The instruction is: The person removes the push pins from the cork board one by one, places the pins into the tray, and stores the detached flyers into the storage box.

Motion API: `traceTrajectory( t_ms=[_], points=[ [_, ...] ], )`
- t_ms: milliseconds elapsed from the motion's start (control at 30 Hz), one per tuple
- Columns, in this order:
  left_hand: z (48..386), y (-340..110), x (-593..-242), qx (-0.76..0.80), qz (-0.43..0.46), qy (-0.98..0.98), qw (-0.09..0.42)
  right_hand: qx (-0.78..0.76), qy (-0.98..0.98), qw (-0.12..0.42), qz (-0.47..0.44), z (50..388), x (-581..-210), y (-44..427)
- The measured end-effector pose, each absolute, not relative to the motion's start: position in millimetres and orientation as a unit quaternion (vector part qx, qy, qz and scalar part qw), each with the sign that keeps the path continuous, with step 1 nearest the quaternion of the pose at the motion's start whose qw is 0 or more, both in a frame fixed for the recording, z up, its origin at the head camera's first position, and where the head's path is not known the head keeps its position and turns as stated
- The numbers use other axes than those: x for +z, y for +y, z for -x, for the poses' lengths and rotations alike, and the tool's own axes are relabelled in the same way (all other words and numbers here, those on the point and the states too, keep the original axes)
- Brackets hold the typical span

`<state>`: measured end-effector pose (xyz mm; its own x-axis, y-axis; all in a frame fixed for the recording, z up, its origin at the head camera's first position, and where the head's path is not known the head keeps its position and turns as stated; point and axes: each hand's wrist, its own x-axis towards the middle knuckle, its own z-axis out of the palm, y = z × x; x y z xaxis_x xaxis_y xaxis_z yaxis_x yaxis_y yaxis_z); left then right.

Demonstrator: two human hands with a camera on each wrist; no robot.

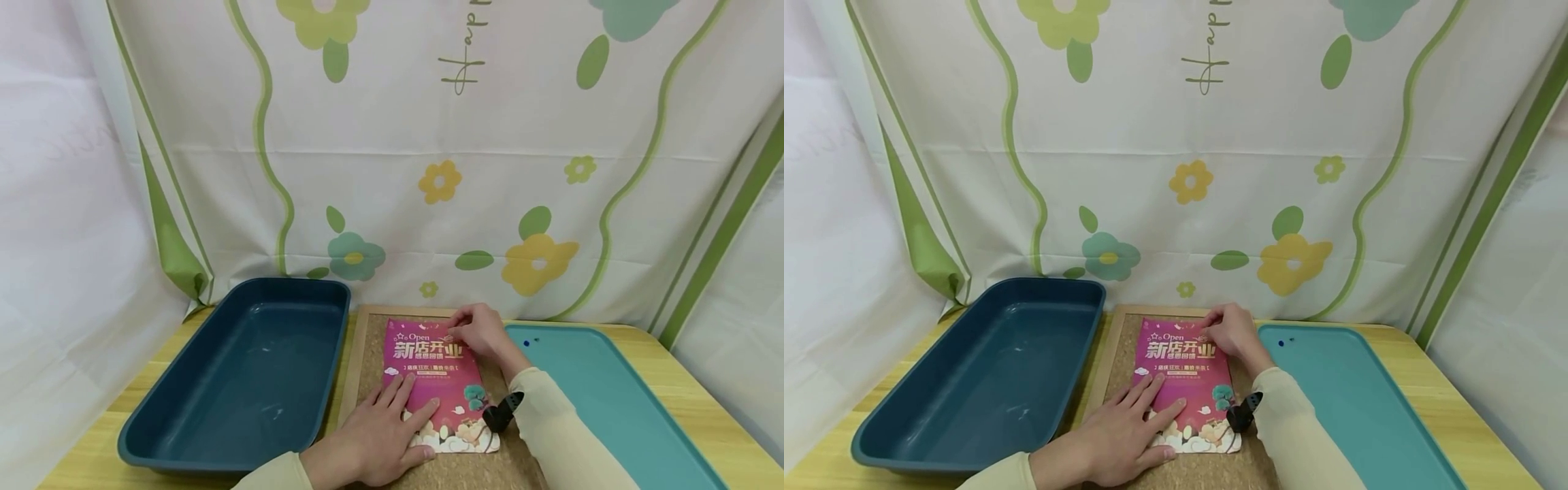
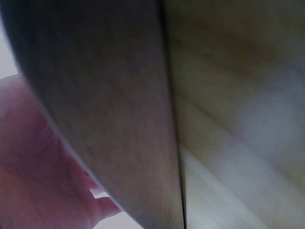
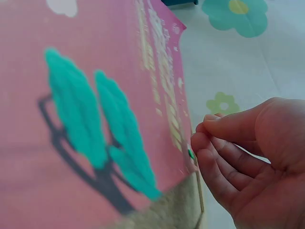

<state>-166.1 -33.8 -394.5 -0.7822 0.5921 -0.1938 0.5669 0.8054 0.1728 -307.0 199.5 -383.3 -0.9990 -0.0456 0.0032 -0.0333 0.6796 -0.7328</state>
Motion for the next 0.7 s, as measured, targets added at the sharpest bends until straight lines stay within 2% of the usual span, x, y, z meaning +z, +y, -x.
traceTrajectory(
  t_ms=[333,700],
  points=[
    [166,-34,-396,0.057,-0.317,0.94,0.114,-0.372,0.927,-0.012,0.047,303,-374,229],
    [167,-34,-396,0.054,-0.319,0.939,0.114,-0.374,0.927,-0.021,0.036,300,-382,273]
  ],
)
